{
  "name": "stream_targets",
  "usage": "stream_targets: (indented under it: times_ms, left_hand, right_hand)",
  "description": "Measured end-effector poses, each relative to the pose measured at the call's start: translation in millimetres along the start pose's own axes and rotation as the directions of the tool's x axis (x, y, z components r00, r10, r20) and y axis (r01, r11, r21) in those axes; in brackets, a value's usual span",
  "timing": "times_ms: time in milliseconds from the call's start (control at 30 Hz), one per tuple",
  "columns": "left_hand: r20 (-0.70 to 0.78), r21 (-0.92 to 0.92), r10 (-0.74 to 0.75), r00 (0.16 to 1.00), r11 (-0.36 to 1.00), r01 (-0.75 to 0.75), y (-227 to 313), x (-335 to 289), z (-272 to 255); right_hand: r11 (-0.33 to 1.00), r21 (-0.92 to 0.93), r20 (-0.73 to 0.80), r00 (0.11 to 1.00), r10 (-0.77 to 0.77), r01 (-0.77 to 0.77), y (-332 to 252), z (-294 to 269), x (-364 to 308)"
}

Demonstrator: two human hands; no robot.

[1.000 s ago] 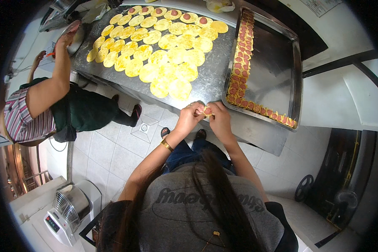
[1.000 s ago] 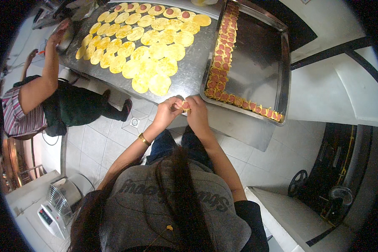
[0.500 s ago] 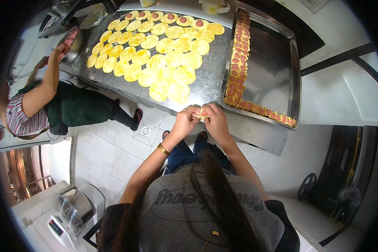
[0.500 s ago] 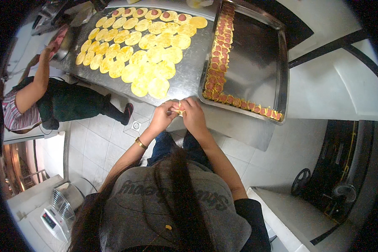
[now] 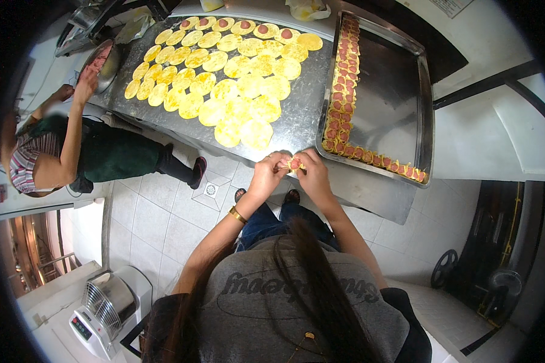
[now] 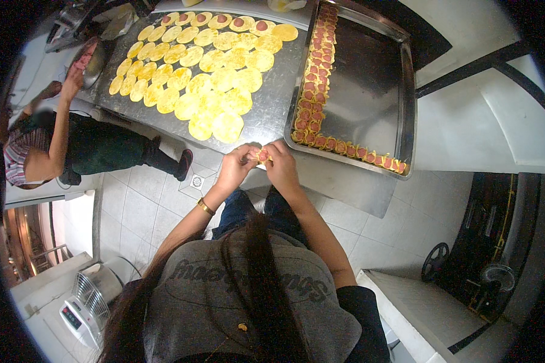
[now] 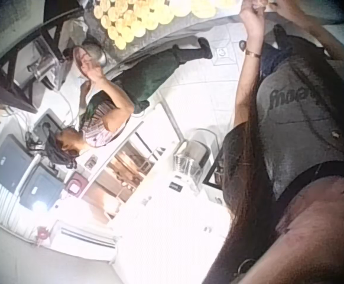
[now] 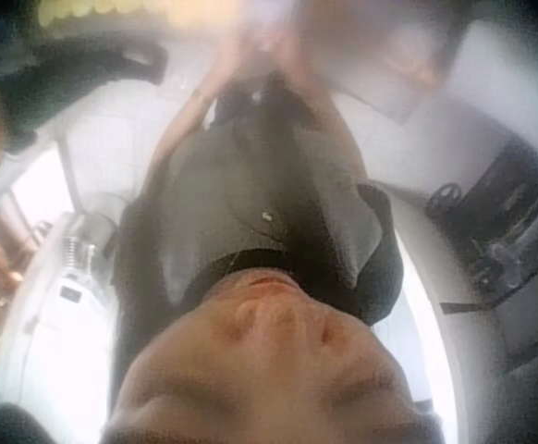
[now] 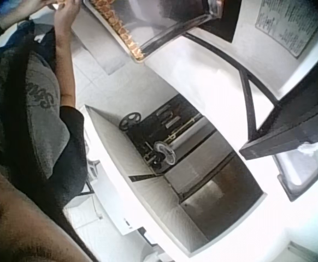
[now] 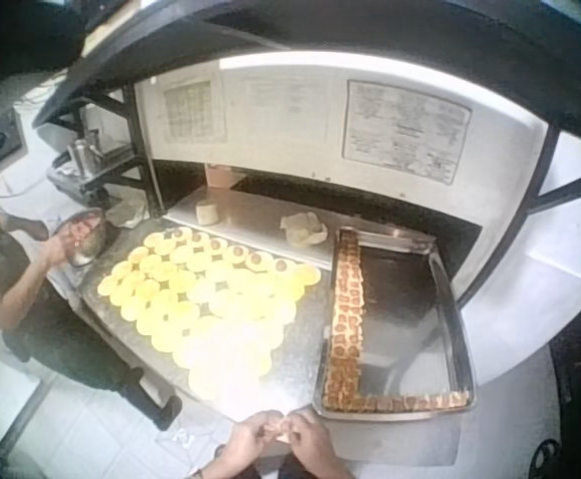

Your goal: The person retrieves a container from the refrigerator and walks to a stainless steel table. They separate round yellow dough discs and place them on the table. They then pick up each disc, place a slice of meat in the center, fold the dough around the meat, and place the assembled pastries onto a metal tray.

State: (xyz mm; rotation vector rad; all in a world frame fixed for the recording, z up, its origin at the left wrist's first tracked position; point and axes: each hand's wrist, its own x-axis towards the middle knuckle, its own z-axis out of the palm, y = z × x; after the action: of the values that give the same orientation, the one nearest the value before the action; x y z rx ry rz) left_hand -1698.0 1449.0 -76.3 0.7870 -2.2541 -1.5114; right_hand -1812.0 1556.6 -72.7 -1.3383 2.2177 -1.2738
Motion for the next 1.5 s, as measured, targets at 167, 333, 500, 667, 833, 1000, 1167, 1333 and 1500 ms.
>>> stream_targets:
  times_ms: [167,333,500,667,833,1000,1167,1333,1500]
  left_hand:
    - [-0.024,-0.088,-0.019,1.000,0.996,0.017,-1.2,-1.0,0.1]
    - [0.092,-0.462,-0.115,0.989,0.875,0.144,-26.9,-6.0,-2.1]
    - [0.410,-0.739,-0.254,0.876,0.470,0.482,10.3,1.7,-2.0]
    - [0.430,-0.660,-0.247,0.868,0.570,0.489,33.4,6.8,-3.0]
    - [0.375,-0.607,-0.294,0.879,0.639,0.472,20.2,5.4,-12.4]
    - [0.371,-0.586,-0.314,0.874,0.651,0.482,16.1,0.3,-20.8]
    - [0.373,-0.567,-0.341,0.863,0.652,0.503,14.2,-6.2,-25.8]
    - [0.376,-0.554,-0.369,0.850,0.646,0.526,12.2,-12.4,-25.4]
    - [0.408,-0.549,-0.365,0.837,0.634,0.545,6.0,-13.8,-26.3]
  right_hand:
    - [0.981,-0.148,-0.026,0.991,-0.134,0.129,-9.9,-2.8,3.9]
    - [0.994,0.104,0.030,0.999,-0.034,0.030,-14.0,-11.5,7.3]
    - [0.990,0.078,-0.020,0.993,-0.113,0.114,-29.3,-32.6,16.4]
    - [0.996,0.073,-0.004,0.998,0.059,-0.059,-16.9,-66.9,23.5]
    - [0.975,-0.112,-0.181,0.969,0.170,-0.192,51.6,-129.9,46.7]
    - [0.908,-0.333,-0.002,0.963,0.271,-0.256,81.4,-131.1,61.7]
    - [0.921,-0.338,0.094,0.967,0.238,-0.194,82.1,-127.0,60.3]
    - [0.955,-0.262,0.159,0.970,0.186,-0.140,80.5,-132.3,59.6]
    - [0.960,-0.207,0.140,0.965,0.220,-0.189,91.2,-133.5,60.2]
